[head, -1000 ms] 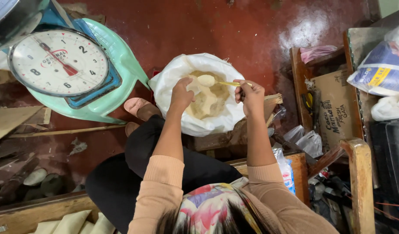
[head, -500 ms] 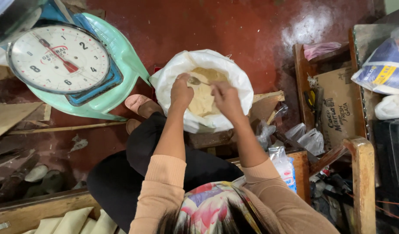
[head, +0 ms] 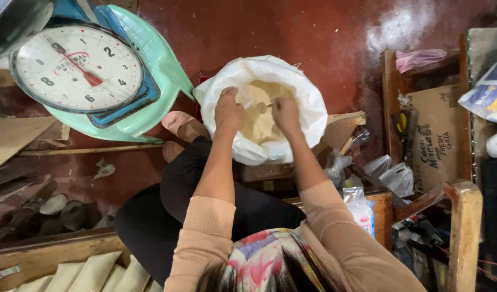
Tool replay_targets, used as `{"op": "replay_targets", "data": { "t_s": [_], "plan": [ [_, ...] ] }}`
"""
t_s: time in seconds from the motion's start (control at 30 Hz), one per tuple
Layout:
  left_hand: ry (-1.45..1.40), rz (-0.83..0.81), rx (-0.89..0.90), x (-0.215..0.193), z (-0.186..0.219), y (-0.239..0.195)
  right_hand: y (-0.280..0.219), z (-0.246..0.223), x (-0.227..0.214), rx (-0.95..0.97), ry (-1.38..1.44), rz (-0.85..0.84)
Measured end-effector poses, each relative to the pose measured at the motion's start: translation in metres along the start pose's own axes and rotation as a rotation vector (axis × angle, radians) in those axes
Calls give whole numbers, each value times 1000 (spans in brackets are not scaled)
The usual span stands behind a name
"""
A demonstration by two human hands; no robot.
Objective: Scooping powder from a large sack into small plastic bags and weighing them
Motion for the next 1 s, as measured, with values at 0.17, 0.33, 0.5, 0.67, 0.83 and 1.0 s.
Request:
{"op": "replay_targets", "data": {
  "t_s": [0.17,0.33,0.5,0.67,0.83,1.0],
  "plan": [
    [1,-23,41,5,6,4,46,52,110,120,129,-93],
    [13,-27,67,2,11,2,69,82,155,198,356,-178],
    [-49,-11,107,5,2,7,51,76,142,211,748,-165],
    [-149,6,167,-1,3,-4,14,67,79,185,851,4],
    [-216,-6,198,-2,12,-15,-23,55,20,218,899,98],
    [-319,-38,190,13,4,-4,-60,38,-33,199,1066,275]
  ]
}}
Point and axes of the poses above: each hand's wrist, its own y-axis towards the middle knuckle, its own x-axis out of the palm, z = x × y, the point moved 9 cm from there along y, towards the middle knuckle, and after that the axes turned 14 degrees about -z, right-handed, at the moved point
